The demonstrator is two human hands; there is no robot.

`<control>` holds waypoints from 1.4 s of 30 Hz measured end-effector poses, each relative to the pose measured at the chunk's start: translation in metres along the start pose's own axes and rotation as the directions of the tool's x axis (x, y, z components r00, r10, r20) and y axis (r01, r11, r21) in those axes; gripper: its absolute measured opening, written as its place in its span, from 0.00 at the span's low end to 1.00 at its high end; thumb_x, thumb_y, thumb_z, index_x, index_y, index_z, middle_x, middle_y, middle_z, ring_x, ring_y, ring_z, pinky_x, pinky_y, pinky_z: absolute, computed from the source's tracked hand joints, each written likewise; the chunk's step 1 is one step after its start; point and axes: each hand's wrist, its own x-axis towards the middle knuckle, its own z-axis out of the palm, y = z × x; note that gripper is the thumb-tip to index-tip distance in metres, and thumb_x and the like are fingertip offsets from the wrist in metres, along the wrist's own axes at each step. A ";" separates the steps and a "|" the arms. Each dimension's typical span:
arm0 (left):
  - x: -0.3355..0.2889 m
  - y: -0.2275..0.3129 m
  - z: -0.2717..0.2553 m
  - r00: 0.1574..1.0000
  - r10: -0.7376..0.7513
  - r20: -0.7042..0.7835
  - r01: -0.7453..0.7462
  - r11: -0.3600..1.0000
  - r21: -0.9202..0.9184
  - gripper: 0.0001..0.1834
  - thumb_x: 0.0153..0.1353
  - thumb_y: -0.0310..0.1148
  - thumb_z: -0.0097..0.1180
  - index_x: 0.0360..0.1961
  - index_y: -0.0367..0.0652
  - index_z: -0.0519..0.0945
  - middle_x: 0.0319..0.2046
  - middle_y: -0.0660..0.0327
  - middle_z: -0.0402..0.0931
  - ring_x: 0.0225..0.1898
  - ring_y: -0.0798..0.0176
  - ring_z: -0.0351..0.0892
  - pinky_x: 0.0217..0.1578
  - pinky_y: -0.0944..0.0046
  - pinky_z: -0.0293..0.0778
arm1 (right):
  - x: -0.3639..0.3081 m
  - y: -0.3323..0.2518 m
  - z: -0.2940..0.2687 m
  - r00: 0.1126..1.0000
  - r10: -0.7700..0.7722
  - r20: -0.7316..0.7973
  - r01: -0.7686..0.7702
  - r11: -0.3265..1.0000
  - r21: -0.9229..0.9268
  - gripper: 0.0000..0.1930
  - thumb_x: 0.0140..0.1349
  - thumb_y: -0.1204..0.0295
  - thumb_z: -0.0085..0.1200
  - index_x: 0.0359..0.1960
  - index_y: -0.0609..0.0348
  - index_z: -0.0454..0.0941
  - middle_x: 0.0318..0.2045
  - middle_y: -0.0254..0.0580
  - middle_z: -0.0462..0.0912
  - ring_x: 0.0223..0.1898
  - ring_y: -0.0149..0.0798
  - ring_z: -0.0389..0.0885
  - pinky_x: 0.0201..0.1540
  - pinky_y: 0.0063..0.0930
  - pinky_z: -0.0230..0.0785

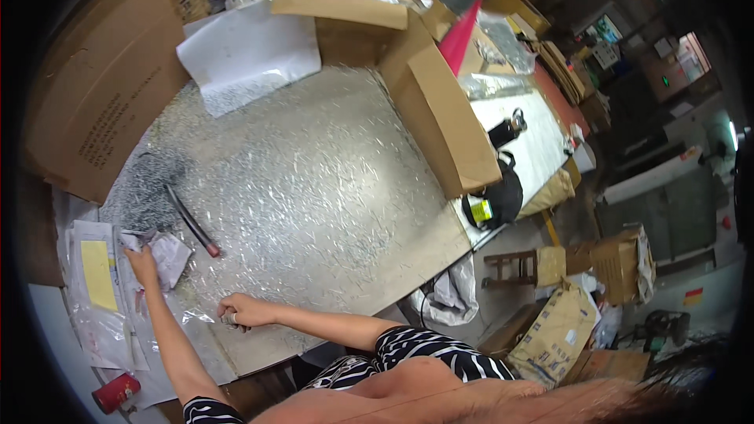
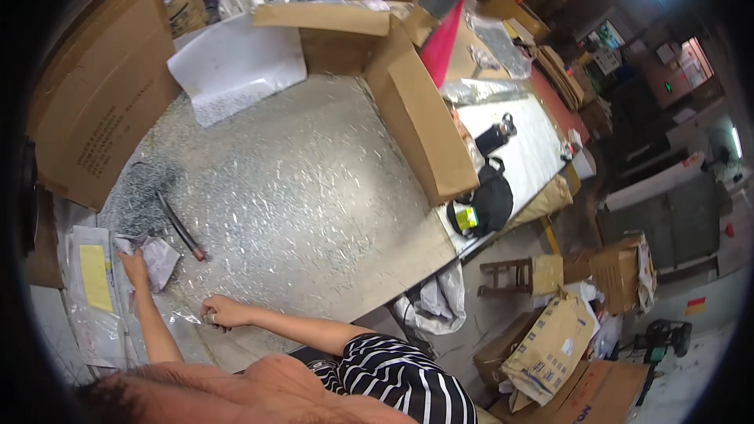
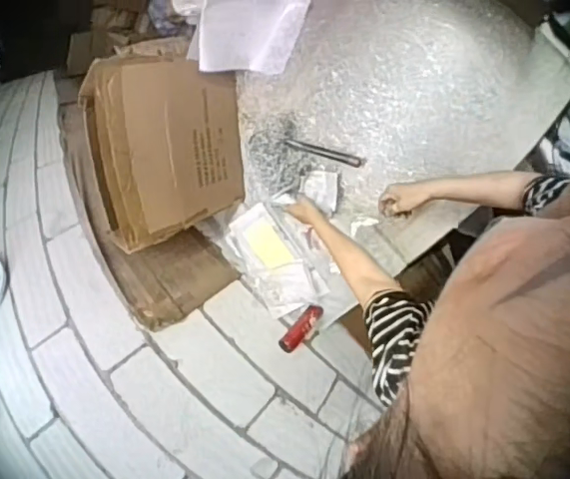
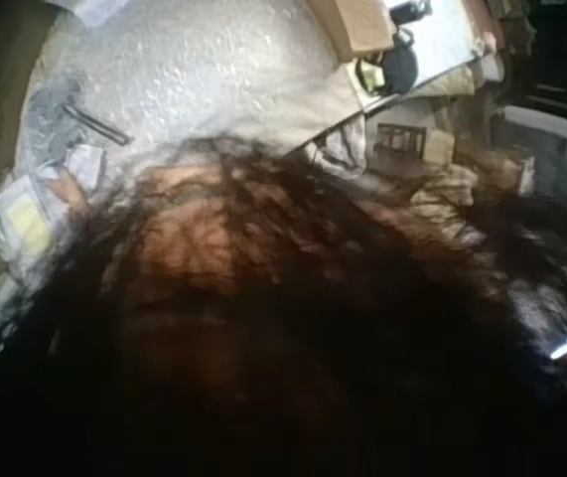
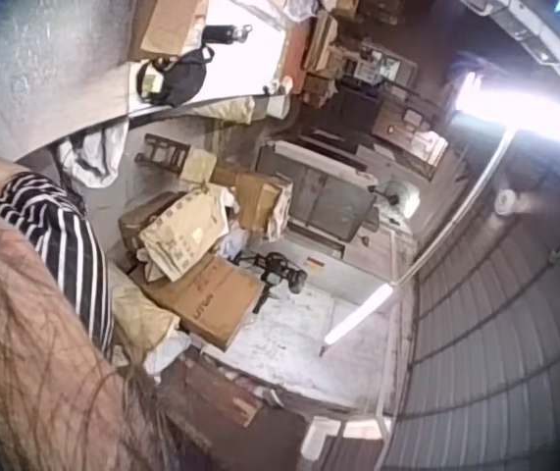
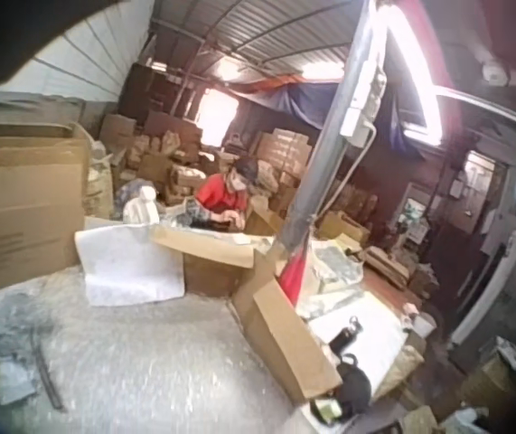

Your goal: The person is bagging small metal components and placing them into a cardboard box.

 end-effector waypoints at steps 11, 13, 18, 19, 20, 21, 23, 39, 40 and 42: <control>0.050 -0.065 -0.049 0.977 0.211 -0.036 -0.199 0.956 0.215 0.47 0.57 0.56 0.55 0.60 0.19 0.62 0.61 0.30 0.62 0.65 0.36 0.60 0.64 0.54 0.57 | -0.142 0.075 0.026 0.964 -0.264 -0.036 0.257 0.958 -0.129 0.11 0.64 0.70 0.50 0.42 0.65 0.75 0.24 0.36 0.76 0.21 0.26 0.74 0.25 0.24 0.70; -0.022 0.011 -0.035 0.899 0.431 -0.073 -0.421 0.899 0.117 0.40 0.63 0.52 0.53 0.61 0.23 0.64 0.61 0.34 0.64 0.65 0.38 0.62 0.63 0.54 0.59 | -0.173 0.108 0.026 0.905 -0.374 -0.201 0.328 0.917 -0.228 0.08 0.63 0.73 0.48 0.39 0.65 0.75 0.24 0.39 0.76 0.20 0.29 0.76 0.24 0.27 0.70; -0.253 0.027 -0.115 0.903 0.381 -0.200 -0.426 0.724 -0.543 0.26 0.64 0.40 0.56 0.59 0.35 0.72 0.53 0.52 0.76 0.54 0.63 0.73 0.55 0.67 0.66 | -0.268 0.115 0.070 0.971 -0.179 -0.155 0.167 0.982 -0.090 0.09 0.66 0.72 0.49 0.44 0.63 0.76 0.28 0.34 0.77 0.28 0.26 0.77 0.31 0.21 0.73; -0.309 0.023 -0.127 0.924 0.349 -0.155 -0.371 0.723 -0.583 0.24 0.64 0.37 0.57 0.58 0.37 0.73 0.53 0.55 0.76 0.53 0.66 0.73 0.54 0.68 0.66 | -0.287 0.117 0.072 0.965 -0.185 -0.185 0.166 0.979 -0.116 0.10 0.65 0.72 0.51 0.45 0.64 0.77 0.30 0.36 0.80 0.31 0.28 0.79 0.34 0.23 0.74; -0.360 0.020 -0.133 0.951 0.305 -0.057 -0.269 0.720 -0.640 0.23 0.64 0.34 0.57 0.58 0.37 0.73 0.51 0.57 0.77 0.51 0.67 0.74 0.54 0.68 0.67 | -0.298 0.129 0.060 0.855 -0.482 -0.192 0.357 0.815 -0.457 0.11 0.63 0.73 0.52 0.45 0.65 0.77 0.33 0.41 0.83 0.34 0.31 0.81 0.39 0.27 0.75; -0.395 -0.001 -0.130 0.939 0.339 -0.062 -0.276 0.632 -0.724 0.21 0.63 0.32 0.57 0.57 0.36 0.75 0.49 0.58 0.77 0.49 0.66 0.75 0.52 0.66 0.69 | -0.314 0.124 0.052 0.822 -0.510 -0.253 0.329 0.789 -0.519 0.11 0.62 0.73 0.53 0.44 0.66 0.78 0.35 0.44 0.83 0.37 0.34 0.81 0.42 0.28 0.74; -0.450 -0.030 -0.127 0.957 0.284 0.057 -0.152 0.662 -0.734 0.19 0.64 0.32 0.54 0.55 0.35 0.75 0.49 0.59 0.78 0.44 0.68 0.78 0.40 0.70 0.75 | -0.333 0.127 0.010 0.625 -0.657 -0.422 0.232 0.673 -0.703 0.12 0.62 0.71 0.54 0.44 0.63 0.79 0.37 0.46 0.83 0.43 0.39 0.81 0.47 0.30 0.71; -0.528 -0.132 -0.092 0.953 -0.042 0.299 0.270 0.565 -0.780 0.09 0.67 0.29 0.51 0.44 0.36 0.78 0.36 0.57 0.81 0.33 0.67 0.82 0.34 0.73 0.76 | -0.349 0.118 -0.275 0.518 -0.704 -0.486 -0.477 0.234 -0.847 0.27 0.60 0.69 0.48 0.61 0.67 0.66 0.60 0.63 0.68 0.62 0.57 0.66 0.67 0.41 0.56; -0.520 -0.127 -0.086 0.947 -0.068 0.315 0.297 0.563 -0.771 0.09 0.67 0.29 0.51 0.43 0.36 0.78 0.36 0.58 0.81 0.33 0.67 0.82 0.34 0.73 0.76 | -0.339 0.112 -0.285 0.447 -0.702 -0.554 -0.498 0.319 -0.807 0.27 0.60 0.69 0.47 0.61 0.67 0.65 0.61 0.62 0.67 0.63 0.56 0.65 0.68 0.40 0.55; -0.506 -0.115 -0.080 0.948 -0.067 0.311 0.291 0.572 -0.767 0.08 0.67 0.28 0.51 0.43 0.36 0.78 0.36 0.58 0.81 0.33 0.67 0.82 0.34 0.73 0.76 | -0.333 0.098 -0.303 0.384 -0.684 -0.620 -0.510 0.403 -0.760 0.28 0.60 0.69 0.47 0.62 0.66 0.64 0.62 0.62 0.66 0.64 0.56 0.64 0.68 0.40 0.54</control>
